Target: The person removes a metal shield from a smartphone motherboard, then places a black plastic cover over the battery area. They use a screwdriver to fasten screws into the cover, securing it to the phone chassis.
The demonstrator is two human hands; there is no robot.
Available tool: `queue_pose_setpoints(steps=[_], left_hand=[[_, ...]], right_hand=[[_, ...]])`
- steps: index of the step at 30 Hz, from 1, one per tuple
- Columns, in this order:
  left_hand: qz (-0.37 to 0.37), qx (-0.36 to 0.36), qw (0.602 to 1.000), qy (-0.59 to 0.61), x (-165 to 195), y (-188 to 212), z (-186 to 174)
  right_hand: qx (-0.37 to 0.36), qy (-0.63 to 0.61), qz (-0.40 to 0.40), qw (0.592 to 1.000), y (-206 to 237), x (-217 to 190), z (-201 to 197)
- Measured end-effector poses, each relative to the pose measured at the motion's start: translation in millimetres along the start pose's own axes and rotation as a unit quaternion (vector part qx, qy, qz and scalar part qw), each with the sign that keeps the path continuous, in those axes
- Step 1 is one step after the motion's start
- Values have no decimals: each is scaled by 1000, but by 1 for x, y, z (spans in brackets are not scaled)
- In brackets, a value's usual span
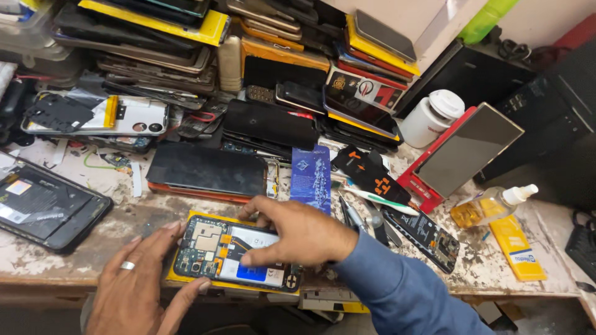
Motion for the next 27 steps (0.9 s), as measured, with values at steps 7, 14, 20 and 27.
queue_pose_setpoints(steps=[7, 14, 20, 27], left_hand=[[-15, -22, 999, 47, 16, -10, -12], [-1, 7, 998, 55, 42, -27, -47], [-174, 23, 898, 404, 39, -42, -26], [-180, -49, 721, 667, 67, -63, 39]], right_hand=[[-50, -257, -78, 962, -11, 21, 3], [89, -396, -14, 914, 10, 47, -39], [200, -502, -41, 841, 43, 27, -32], [250, -497, -76, 827, 54, 23, -6]])
Point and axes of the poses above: each hand's wrist, its own y-axis away from the middle knuckle, its own z-axis out of the palm, x = y × z, the point moved 10 cm from there along -y, towards the middle knuckle, and after that the axes turned 3 degrees about -x, right-handed, at the moved point
